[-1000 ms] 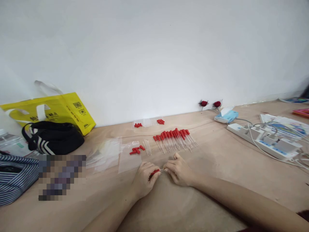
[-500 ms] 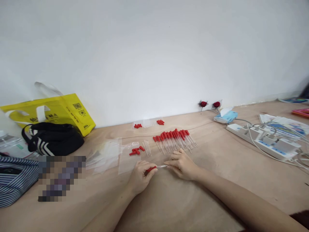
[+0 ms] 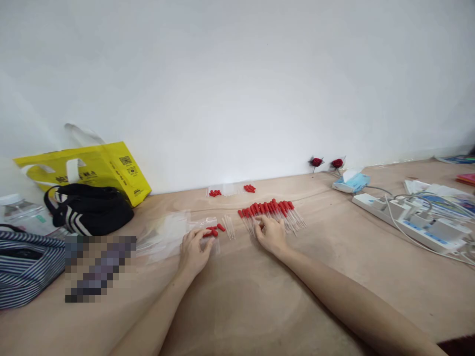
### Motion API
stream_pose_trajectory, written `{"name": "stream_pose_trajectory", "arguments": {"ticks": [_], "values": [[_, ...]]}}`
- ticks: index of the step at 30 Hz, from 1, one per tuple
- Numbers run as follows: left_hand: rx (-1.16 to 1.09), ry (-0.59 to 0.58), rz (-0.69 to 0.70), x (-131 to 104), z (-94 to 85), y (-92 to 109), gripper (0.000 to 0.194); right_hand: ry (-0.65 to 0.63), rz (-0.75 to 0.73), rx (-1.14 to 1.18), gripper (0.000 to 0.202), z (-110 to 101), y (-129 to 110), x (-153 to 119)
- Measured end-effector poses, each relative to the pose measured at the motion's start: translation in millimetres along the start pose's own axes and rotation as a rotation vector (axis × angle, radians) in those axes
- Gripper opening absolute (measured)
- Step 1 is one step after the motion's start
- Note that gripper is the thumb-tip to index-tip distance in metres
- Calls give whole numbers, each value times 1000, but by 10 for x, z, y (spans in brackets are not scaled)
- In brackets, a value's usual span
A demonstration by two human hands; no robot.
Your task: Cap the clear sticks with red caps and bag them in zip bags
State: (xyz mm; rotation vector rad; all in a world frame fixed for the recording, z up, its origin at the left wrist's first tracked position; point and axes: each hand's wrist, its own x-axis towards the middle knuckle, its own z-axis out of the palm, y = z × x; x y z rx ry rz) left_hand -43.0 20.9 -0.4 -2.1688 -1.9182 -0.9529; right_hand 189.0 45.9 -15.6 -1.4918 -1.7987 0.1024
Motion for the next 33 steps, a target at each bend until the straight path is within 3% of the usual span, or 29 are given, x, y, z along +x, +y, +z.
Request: {"name": "stream_pose_trajectory", "arguments": {"ticks": [7, 12, 19, 26, 33], "values": [[-25, -27, 14, 17, 63, -146, 18, -16, 103, -99, 24, 118, -144, 70], [-60, -81, 52, 20, 105, -182, 25, -142, 83, -170, 23, 102, -155, 81], [-99, -101, 45, 16, 97, -177, 26, -188, 99, -202, 28, 107, -161, 85], [-87, -96, 4, 28, 85, -166, 26, -170, 112, -210, 31, 113, -173, 83], [-49, -108, -25, 51, 91, -157, 19, -124, -14, -194, 24, 114, -284, 66]]}}
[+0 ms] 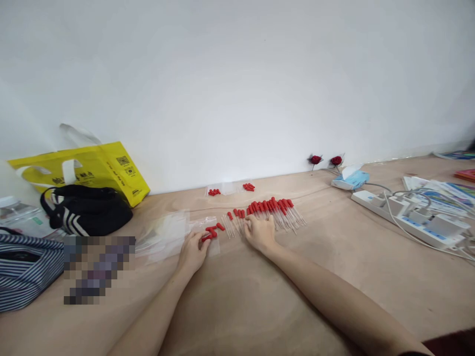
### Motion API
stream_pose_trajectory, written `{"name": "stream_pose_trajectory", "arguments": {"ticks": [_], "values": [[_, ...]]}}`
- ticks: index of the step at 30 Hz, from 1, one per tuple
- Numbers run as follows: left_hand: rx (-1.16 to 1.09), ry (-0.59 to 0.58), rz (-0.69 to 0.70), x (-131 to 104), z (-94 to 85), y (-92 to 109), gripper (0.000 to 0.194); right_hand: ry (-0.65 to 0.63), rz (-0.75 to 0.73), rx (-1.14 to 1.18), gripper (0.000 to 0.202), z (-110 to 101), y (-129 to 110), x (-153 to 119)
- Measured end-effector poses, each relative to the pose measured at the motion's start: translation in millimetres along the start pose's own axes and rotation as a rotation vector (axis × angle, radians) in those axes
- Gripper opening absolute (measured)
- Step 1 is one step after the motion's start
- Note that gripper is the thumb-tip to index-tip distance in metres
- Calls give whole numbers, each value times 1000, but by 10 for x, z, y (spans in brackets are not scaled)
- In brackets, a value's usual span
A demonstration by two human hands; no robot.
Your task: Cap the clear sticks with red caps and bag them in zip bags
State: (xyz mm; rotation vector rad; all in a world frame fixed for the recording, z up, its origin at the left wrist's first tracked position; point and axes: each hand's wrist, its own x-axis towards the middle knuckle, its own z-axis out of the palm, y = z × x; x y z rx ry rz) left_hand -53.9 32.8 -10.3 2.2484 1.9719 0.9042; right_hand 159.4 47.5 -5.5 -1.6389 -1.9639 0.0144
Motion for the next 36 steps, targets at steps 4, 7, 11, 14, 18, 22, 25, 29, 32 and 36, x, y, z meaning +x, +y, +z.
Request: {"name": "stream_pose_trajectory", "arguments": {"ticks": [4, 7, 11, 14, 18, 22, 25, 29, 32, 36], "values": [[22, -1, -12, 6, -8, 25, 16, -29, -30, 14, 22, 47, -170, 24], [11, 19, 9, 2, -17, 37, 14, -52, -1, 5, 19, 82, -290, 59], [-12, 44, 36, -4, -23, 39, 10, -98, 14, 2, 20, 109, -388, 101], [-91, 47, 15, -10, -30, 53, 9, -127, 67, -32, 22, 124, -410, 124], [-202, 73, 32, -30, -46, 123, 21, -158, 112, -57, 24, 132, -407, 148], [-289, 62, 105, -80, -53, 269, 19, -189, 133, -59, 24, 135, -414, 166], [-431, -11, 73, -150, -49, 405, 12, -172, 144, -47, 24, 112, -399, 157], [-420, -153, 56, -254, -43, 541, 7, -85, 47, 38, 19, -3, -214, 58], [-350, -236, 143, -296, -27, 564, 2, -75, -193, 145, 12, -115, 96, -91], [-315, -247, 206, -305, 2, 531, 5, -52, -332, 187, 16, -219, 570, -298]]}}
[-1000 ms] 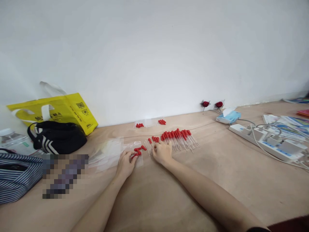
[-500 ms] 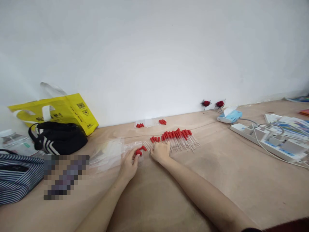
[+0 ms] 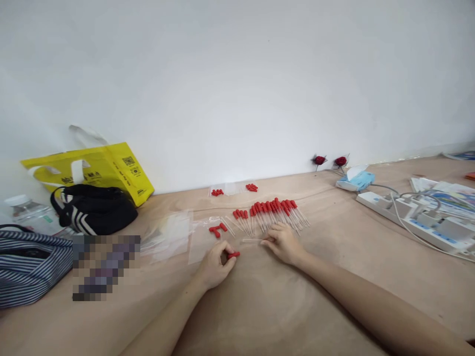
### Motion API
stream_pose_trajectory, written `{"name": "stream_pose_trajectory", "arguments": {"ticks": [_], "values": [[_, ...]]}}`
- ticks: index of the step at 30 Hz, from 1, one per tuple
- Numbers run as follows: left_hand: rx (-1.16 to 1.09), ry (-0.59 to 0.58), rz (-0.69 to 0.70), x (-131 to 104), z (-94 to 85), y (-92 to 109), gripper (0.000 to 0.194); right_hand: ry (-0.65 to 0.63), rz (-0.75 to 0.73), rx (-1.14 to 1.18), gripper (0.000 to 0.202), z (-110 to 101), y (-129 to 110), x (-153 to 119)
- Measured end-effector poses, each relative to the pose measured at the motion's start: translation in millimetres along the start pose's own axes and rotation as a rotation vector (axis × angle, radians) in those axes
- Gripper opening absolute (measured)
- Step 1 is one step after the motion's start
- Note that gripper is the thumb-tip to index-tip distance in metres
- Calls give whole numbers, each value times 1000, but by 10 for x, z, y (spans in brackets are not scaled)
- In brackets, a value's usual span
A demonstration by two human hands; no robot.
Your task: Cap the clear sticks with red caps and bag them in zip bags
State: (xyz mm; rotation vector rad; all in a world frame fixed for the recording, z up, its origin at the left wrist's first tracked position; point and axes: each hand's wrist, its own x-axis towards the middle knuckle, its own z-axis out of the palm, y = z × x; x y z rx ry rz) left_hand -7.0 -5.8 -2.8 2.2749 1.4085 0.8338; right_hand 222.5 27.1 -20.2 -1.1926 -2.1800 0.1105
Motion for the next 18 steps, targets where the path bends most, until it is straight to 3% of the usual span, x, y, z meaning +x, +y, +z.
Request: {"name": "stream_pose_trajectory", "arguments": {"ticks": [5, 13, 18], "values": [[48, 20, 18, -6, -9, 11, 16, 12, -93, 29, 17, -104, 205, -182], [83, 2, 42, 21, 10, 18, 19, -23, -131, 68, 14, -29, 136, -132], [52, 65, 59, 19, 34, 57, 19, 19, -155, 80, 16, -17, 83, -147]]}}
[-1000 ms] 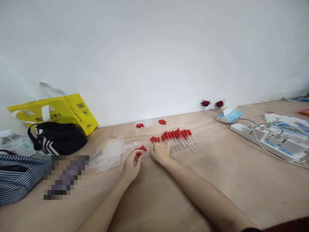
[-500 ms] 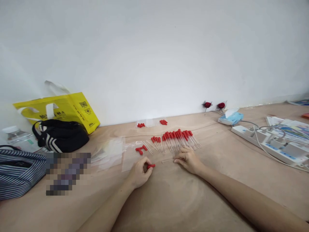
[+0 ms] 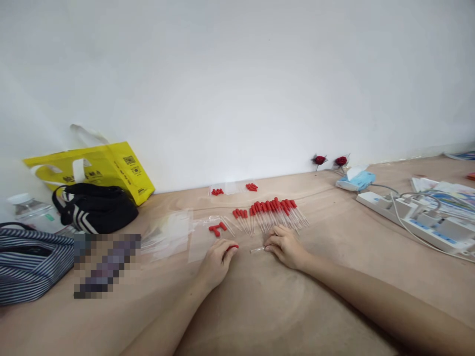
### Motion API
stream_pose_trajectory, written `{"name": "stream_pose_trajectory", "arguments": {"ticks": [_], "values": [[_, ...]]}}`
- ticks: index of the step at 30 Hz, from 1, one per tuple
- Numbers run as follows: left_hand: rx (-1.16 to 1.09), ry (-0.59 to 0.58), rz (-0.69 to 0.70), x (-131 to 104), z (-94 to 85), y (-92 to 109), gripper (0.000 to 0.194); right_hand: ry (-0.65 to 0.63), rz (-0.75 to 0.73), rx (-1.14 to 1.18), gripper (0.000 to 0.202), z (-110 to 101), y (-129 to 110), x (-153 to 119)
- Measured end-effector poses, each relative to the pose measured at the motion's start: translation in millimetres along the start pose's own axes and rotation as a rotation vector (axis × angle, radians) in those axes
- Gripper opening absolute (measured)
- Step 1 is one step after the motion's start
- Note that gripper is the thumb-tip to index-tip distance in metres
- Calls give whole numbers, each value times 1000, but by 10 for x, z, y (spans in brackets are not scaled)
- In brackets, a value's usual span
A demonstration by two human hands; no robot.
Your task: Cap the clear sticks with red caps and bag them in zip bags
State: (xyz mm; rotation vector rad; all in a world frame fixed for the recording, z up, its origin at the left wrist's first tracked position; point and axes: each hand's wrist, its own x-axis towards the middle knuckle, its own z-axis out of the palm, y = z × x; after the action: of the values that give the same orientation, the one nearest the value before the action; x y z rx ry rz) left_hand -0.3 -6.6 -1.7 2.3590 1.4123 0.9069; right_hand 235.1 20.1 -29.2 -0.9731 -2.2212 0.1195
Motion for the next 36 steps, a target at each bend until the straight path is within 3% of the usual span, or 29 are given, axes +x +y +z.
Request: {"name": "stream_pose_trajectory", "arguments": {"ticks": [7, 30, 36], "values": [[-54, 0, -12, 18, 80, 59, 15, 22, 73, -29, 18, -21, -118, 4], [-84, -23, -85, 14, 119, 72, 17, 15, -35, -60, 25, -10, -271, 15], [-83, -21, -12, 32, 126, 60, 20, 2, -51, -29, 25, 35, -286, -14]]}}
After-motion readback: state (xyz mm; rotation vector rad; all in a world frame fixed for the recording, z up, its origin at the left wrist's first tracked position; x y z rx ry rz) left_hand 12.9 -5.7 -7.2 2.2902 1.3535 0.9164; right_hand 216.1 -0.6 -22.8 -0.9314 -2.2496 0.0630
